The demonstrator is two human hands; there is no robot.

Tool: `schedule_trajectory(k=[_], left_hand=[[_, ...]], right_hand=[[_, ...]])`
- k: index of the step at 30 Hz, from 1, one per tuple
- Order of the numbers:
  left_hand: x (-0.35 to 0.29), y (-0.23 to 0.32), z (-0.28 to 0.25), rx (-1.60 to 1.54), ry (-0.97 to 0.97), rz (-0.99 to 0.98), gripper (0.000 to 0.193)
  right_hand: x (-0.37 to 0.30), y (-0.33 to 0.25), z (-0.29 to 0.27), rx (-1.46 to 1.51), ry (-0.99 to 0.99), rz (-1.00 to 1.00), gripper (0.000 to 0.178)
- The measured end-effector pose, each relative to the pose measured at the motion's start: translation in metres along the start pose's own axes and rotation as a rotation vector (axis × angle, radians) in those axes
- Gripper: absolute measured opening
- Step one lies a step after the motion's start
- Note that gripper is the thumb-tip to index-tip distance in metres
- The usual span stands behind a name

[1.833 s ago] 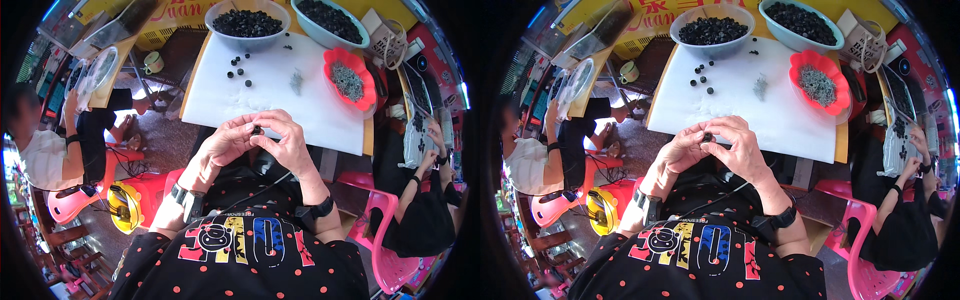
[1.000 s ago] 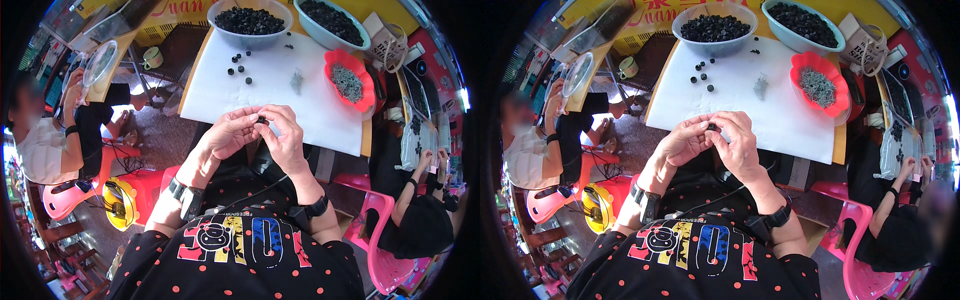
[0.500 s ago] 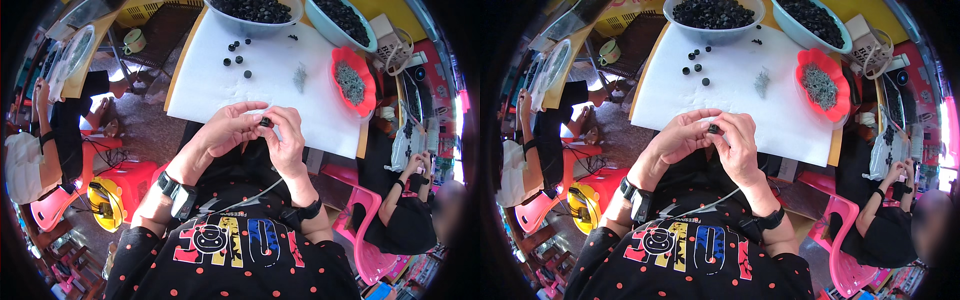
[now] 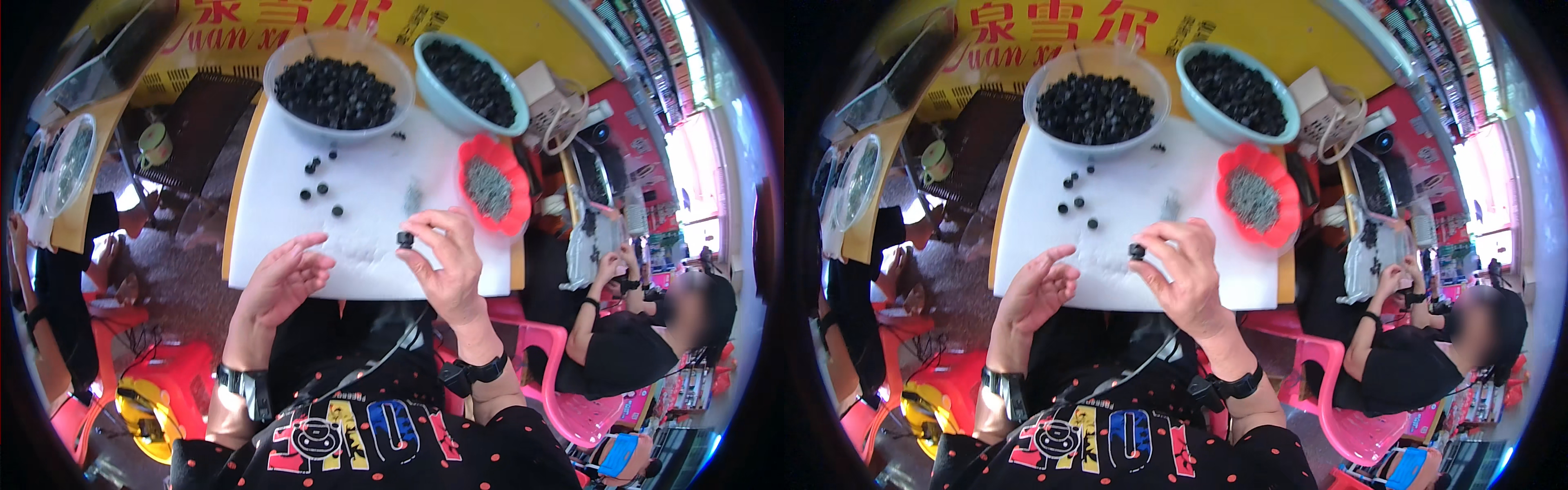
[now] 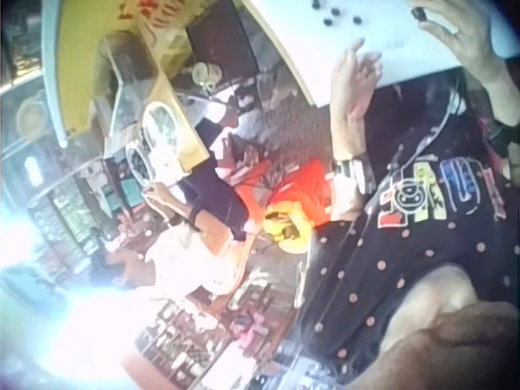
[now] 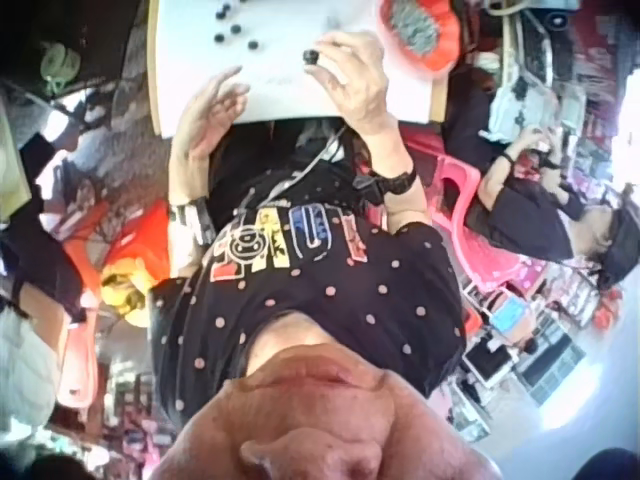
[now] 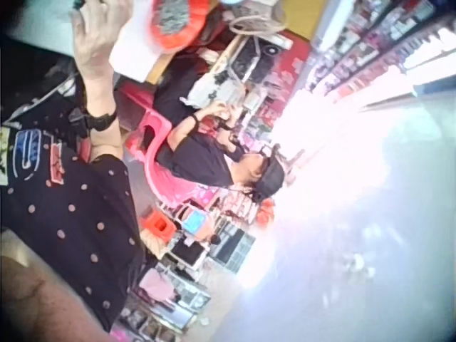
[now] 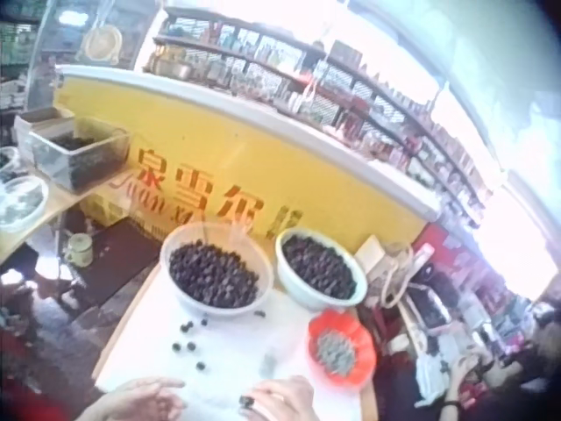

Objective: Assembling small black plastic components by hand.

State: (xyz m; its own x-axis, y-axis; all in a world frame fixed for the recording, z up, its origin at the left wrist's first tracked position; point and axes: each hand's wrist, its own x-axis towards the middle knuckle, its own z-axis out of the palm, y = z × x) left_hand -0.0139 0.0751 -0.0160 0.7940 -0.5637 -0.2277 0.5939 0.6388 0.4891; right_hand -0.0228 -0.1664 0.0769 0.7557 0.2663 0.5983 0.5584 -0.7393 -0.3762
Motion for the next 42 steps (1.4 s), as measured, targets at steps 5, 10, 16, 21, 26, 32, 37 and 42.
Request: schedule_trajectory(k=[5,10,16,21,26,32,37,42], left_hand=[[0.001,0.010,-0.012,-0.113,0.064,0.041,0.042],[0.004,0.014,-0.005,-0.146,0.122,0.079,0.037],[0.008,0.013,-0.017,-0.300,0.148,0.112,0.038],[0.013,0.005,-0.028,-0.572,0.064,0.217,0.039],[0.011,0.007,-0.026,-0.573,0.080,0.228,0.038],[0.011,0.007,-0.027,-0.551,0.074,0.213,0.036],[0.011,0.006,-0.022,-0.466,0.090,0.222,0.034],[0.015,0.006,-0.009,-0.246,0.205,0.290,0.024]], right_hand=[[0.075,0.065,-0.027,-0.042,0.108,0.226,0.021],[0.123,0.200,-0.047,-0.239,0.063,0.510,0.051],[0.094,0.084,0.029,-0.094,0.215,0.129,0.025],[0.065,0.047,0.100,0.007,-0.030,-0.364,0.022],[0.071,0.065,0.138,-0.086,-0.313,-0.005,0.023],[0.070,0.073,0.140,-0.101,-0.396,-0.043,0.014],[0.059,0.071,0.125,-0.045,-0.291,0.029,0.012],[0.036,-0.001,0.072,0.216,0.006,0.006,0.017]])
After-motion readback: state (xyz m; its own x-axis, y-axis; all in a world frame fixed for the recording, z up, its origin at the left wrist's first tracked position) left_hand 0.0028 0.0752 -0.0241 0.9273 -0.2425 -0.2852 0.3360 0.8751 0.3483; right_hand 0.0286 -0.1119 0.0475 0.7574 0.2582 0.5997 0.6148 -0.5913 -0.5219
